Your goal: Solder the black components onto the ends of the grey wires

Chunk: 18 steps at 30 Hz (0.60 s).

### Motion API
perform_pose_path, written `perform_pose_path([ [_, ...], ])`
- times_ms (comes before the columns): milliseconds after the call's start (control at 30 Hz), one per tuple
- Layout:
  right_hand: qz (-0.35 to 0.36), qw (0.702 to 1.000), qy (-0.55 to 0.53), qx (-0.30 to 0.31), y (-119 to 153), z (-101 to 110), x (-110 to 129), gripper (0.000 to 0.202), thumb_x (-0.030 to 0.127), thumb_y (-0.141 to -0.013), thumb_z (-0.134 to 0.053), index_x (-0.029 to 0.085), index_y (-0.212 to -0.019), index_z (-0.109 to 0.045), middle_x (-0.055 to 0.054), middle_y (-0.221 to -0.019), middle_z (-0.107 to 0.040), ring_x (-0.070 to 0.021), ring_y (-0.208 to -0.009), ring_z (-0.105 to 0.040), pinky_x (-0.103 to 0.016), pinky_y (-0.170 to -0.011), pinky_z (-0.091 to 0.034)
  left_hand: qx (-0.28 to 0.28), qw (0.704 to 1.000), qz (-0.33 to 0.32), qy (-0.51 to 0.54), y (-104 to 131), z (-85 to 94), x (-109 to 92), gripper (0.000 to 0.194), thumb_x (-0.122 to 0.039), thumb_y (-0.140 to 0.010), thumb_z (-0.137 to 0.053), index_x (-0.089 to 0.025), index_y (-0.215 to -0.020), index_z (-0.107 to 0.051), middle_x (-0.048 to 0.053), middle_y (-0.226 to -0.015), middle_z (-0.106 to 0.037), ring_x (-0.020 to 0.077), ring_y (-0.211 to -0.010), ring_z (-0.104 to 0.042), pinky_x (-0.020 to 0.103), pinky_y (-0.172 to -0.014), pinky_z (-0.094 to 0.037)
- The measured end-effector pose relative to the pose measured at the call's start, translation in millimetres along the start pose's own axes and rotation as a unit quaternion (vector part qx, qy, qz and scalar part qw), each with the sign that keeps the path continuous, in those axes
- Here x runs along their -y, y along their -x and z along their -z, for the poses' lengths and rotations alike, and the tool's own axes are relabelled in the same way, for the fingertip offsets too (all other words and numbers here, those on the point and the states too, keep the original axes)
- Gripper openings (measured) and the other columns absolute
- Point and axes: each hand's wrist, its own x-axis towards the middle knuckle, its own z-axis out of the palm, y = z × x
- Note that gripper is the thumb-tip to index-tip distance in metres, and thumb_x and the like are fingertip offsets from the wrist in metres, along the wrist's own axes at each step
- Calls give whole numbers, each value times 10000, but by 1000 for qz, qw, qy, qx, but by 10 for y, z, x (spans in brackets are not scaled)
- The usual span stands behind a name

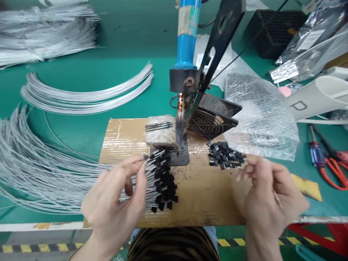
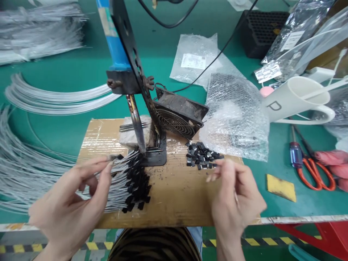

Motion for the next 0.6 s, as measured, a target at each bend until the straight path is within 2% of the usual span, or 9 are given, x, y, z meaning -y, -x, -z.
perform_pose_path([
  [67, 5, 999, -21, -24, -83, 115, -135, 374, 464, -1026, -583, 149, -926, -760, -43, -785, -707, -168, -629, -640, -345, -608, -514, -8, 1000, 21, 17, 66, -48, 81, 206, -58, -867, -749, -221, -990, -721, 26, -986, -785, 191, -951, -731, 338, -874, -538],
  [133, -1, 999, -37, -32, -122, 199, -251, 505, 543, -1032, -509, 114, -1011, -774, -133, -958, -765, -246, -800, -721, -397, -634, -551, 20, 997, 52, 48, 104, -100, 145, 125, -109, -904, -735, -224, -954, -743, 42, -1007, -778, 224, -1094, -724, 381, -994, -526],
  [233, -39, 999, 2, -11, -100, 236, -345, 634, 607, -1044, -436, 75, -1104, -775, -183, -1042, -783, -302, -907, -752, -468, -719, -585, 58, 991, 92, 80, 114, -112, 206, 68, -193, -923, -735, -250, -923, -773, 41, -1053, -774, 231, -1101, -717, 411, -1020, -524],
  [333, -52, 998, 4, 29, -23, 187, -346, 658, 608, -1055, -414, 60, -1117, -772, -183, -1034, -790, -302, -899, -759, -519, -804, -595, 52, 988, 114, 94, 17, -27, 274, 44, -241, -923, -737, -264, -929, -774, 42, -1091, -765, 242, -1103, -714, 439, -1036, -521],
  [400, -55, 997, -17, 55, 26, 145, -322, 657, 604, -1063, -401, 59, -1135, -760, -181, -1060, -785, -298, -912, -759, -528, -826, -598, 28, 991, 104, 76, -156, 35, 365, 28, -269, -922, -738, -258, -929, -764, 47, -1074, -764, 249, -1106, -712, 450, -1056, -512],
  [467, -59, 995, -35, 69, 58, 120, -300, 654, 603, -1068, -388, 65, -1143, -752, -178, -1080, -782, -292, -914, -757, -525, -821, -598, 14, 996, 80, 27, -430, 54, 510, 70, -310, -919, -738, -243, -912, -755, 54, -1053, -774, 250, -1077, -716, 436, -1055, -510],
  [533, -60, 995, -38, 63, 68, 113, -288, 662, 600, -1075, -358, 72, -1129, -754, -170, -1060, -784, -286, -887, -753, -518, -801, -591, 34, 997, 68, -29, -783, -2, 702, 133, -361, -921, -713, -236, -934, -757, 53, -1029, -782, 245, -966, -724, 406, -949, -545],
  [600, -65, 996, -37, 53, 63, 114, -286, 667, 592, -1081, -334, 78, -1114, -759, -160, -1025, -788, -279, -851, -747, -509, -780, -584, 63, 993, 73, -70, -1163, -136, 916, 181, -386, -908, -698, -218, -939, -757, 67, -964, -769, 256, -866, -702, 431, -907, -533],
])
